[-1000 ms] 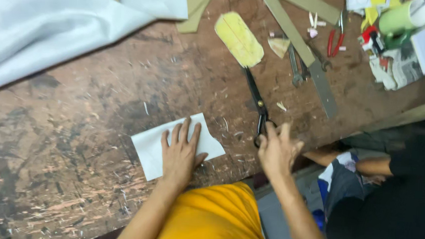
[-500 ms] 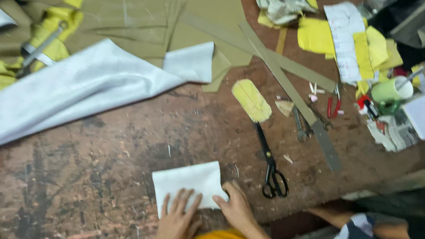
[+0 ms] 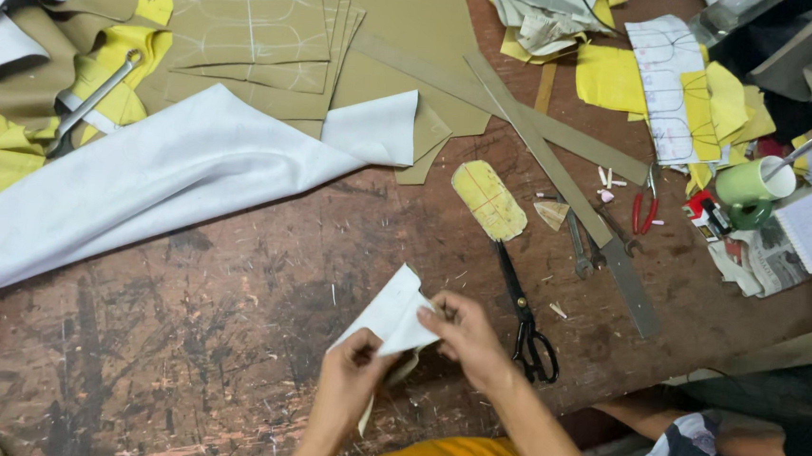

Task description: The person cuts a piece of white fabric using shears, then folds it and places it on a cardboard sheet. They use a ruler and chalk to mark lines on the cardboard and trace a pattern onto the fabric.

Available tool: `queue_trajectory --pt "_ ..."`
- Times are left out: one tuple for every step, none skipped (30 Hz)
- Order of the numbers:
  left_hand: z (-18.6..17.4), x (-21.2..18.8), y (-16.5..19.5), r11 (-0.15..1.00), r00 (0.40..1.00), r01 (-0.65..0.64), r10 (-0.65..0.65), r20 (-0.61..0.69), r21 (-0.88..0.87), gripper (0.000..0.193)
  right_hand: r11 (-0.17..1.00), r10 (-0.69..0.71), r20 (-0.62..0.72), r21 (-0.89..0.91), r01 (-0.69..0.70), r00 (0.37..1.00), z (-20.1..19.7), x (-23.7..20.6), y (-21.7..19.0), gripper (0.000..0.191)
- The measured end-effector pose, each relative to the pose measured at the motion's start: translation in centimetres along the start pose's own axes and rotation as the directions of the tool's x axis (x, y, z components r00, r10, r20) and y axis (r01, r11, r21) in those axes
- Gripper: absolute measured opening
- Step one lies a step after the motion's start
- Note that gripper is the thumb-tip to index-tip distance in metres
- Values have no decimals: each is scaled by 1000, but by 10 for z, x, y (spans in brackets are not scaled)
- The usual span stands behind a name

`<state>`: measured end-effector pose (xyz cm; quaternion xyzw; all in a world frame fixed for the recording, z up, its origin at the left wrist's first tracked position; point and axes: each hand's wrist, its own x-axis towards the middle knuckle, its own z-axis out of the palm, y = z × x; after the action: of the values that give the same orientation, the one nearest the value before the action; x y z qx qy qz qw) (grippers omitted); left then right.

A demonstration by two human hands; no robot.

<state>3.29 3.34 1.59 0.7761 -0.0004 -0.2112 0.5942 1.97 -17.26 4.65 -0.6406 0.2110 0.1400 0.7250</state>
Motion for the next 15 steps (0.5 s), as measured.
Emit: queue_trajectory --pt "-10 2 6 994 994 103 -102 29 -38 13 998 27 10 -54 -27 1000 -4 6 -8 22" --pt "-23 5 11 976 978 206 -202 58 -74 13 993 54 21 -110 -52 998 -9 13 -17 23" --pt "-37 9 15 967 970 243 -242 22 -75 15 991 64 42 -122 -59 997 -14 22 -27 23" --pt "-51 15 19 957 960 279 -280 -8 -77 18 989 74 58 -134 -66 996 -20 30 -37 24" --pt "-67 23 21 965 965 260 -261 -23 -31 24 987 80 73 -145 -69 994 -25 39 -47 24" --pt "-82 33 22 970 970 242 -242 -40 14 29 958 84 -10 -274 -84 996 -27 50 -55 20" --pt "-95 43 22 973 974 212 -203 -99 89 28 912 79 -90 -396 -109 993 -29 58 -62 22" --pt "-108 49 18 968 974 190 -164 -157 165 30 840 -79 -195 -542 -40 978 -31 63 -66 27" --pt "-119 52 13 947 966 171 -107 -234 273 35 735 -251 -266 -678 4 931 -30 67 -71 33" --pt "-129 56 6 912 953 159 -42 -300 379 41 603 -425 -298 -797 22 855 -29 68 -72 39" --pt "-136 58 -1 863 935 152 32 -353 481 48 627 -403 -320 -779 4 857 -29 68 -69 40" --pt "-140 57 -10 860 928 115 87 -363 498 45 649 -382 -342 -761 -15 859 -29 66 -63 41" --pt "-142 52 -19 853 918 80 139 -372 515 43 671 -357 -364 -741 -35 860 -30 62 -55 43" --pt "-140 47 -27 844 907 50 185 -377 534 40 727 -260 -400 -680 -94 879 -28 56 -45 45" --pt "-135 42 -32 870 920 34 166 -356 492 41 773 -154 -429 -614 -162 890 -26 48 -32 47"
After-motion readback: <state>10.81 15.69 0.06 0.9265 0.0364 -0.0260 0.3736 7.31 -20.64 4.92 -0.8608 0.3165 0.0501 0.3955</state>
